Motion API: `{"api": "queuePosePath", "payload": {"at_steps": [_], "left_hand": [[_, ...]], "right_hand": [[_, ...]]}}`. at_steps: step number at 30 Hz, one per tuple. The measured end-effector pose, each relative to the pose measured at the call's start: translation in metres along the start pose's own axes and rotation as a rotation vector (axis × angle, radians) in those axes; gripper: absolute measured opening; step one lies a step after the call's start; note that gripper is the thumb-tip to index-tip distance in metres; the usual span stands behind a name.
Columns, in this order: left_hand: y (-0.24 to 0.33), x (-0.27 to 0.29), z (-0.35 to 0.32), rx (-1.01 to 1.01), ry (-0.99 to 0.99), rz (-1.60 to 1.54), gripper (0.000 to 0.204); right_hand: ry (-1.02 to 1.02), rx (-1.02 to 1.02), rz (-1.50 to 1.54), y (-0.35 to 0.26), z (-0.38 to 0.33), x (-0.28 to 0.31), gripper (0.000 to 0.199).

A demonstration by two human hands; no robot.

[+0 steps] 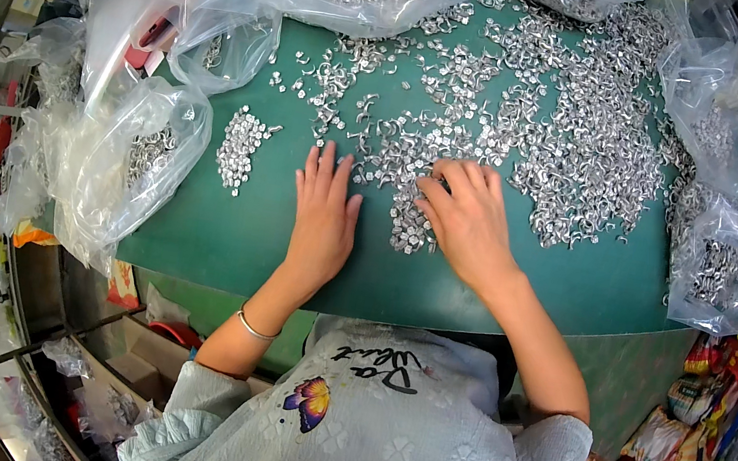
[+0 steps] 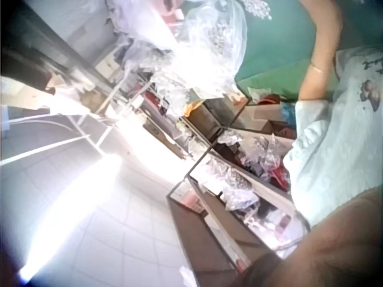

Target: The person sorts small metal rings and components on a green work surface by hand, picking up individual pieces, grouping them together, and placing them into clear plastic bags.

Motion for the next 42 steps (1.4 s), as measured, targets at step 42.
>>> {"api": "queuePosePath", "payload": {"at_steps": [42], "left_hand": [[0.012,0.019,0.020,-0.185,-0.097,-0.405,0.048]], "right_hand": [[0.029,-0.037,-0.164,0.028,-0.010,0.011,0.021]]}}
Point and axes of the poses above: each hand's wrist, its own z-axis towards the middle knuckle, its own x-axis out of the back of the hand, y = z × x, the point moved 7 cm from there along z, towards the middle knuckle, and after that the axes turned 9 degrees about -z, right-handed, at the moved point
